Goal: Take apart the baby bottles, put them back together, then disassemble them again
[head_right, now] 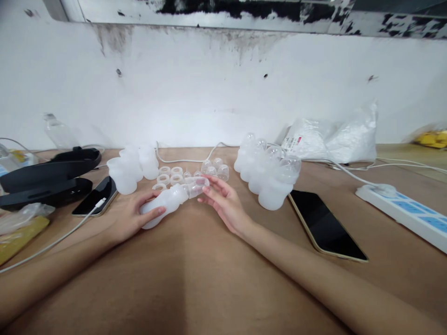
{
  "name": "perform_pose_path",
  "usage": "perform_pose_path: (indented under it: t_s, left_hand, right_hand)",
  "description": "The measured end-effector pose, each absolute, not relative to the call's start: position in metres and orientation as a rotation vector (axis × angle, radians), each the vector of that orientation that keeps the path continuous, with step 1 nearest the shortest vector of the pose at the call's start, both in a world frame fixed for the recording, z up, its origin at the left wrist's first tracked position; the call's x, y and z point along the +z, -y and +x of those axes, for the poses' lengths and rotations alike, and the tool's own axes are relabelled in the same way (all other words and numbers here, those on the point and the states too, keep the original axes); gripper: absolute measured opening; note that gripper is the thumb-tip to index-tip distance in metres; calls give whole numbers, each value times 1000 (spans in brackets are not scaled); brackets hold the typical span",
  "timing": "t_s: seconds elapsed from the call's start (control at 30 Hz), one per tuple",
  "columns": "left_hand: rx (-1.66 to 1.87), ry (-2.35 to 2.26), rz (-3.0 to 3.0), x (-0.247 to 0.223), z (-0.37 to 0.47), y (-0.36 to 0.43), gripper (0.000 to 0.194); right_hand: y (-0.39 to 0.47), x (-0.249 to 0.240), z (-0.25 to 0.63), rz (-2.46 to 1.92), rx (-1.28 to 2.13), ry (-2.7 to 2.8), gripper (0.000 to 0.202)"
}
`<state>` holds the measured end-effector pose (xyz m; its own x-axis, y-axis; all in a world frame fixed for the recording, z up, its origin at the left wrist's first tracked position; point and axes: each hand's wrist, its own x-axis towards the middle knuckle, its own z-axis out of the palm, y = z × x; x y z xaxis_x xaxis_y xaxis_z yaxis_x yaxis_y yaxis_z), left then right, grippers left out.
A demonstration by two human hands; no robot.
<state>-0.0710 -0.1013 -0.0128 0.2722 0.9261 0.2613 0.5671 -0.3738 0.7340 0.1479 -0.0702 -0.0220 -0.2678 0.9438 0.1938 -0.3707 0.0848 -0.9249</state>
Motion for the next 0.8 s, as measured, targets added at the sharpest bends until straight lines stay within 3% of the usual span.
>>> perform_pose_path:
  t_s: [0.37, 0.8]
  left_hand:
    - [932, -1299, 2096, -17, -69, 103, 29]
    - [930, -1331, 2162, -16, -66, 107, 30]
  right_hand:
    - [79, -20, 147, -896, 1146, 1563, 39]
    - [76, -23, 146, -796, 1116, 1693, 33]
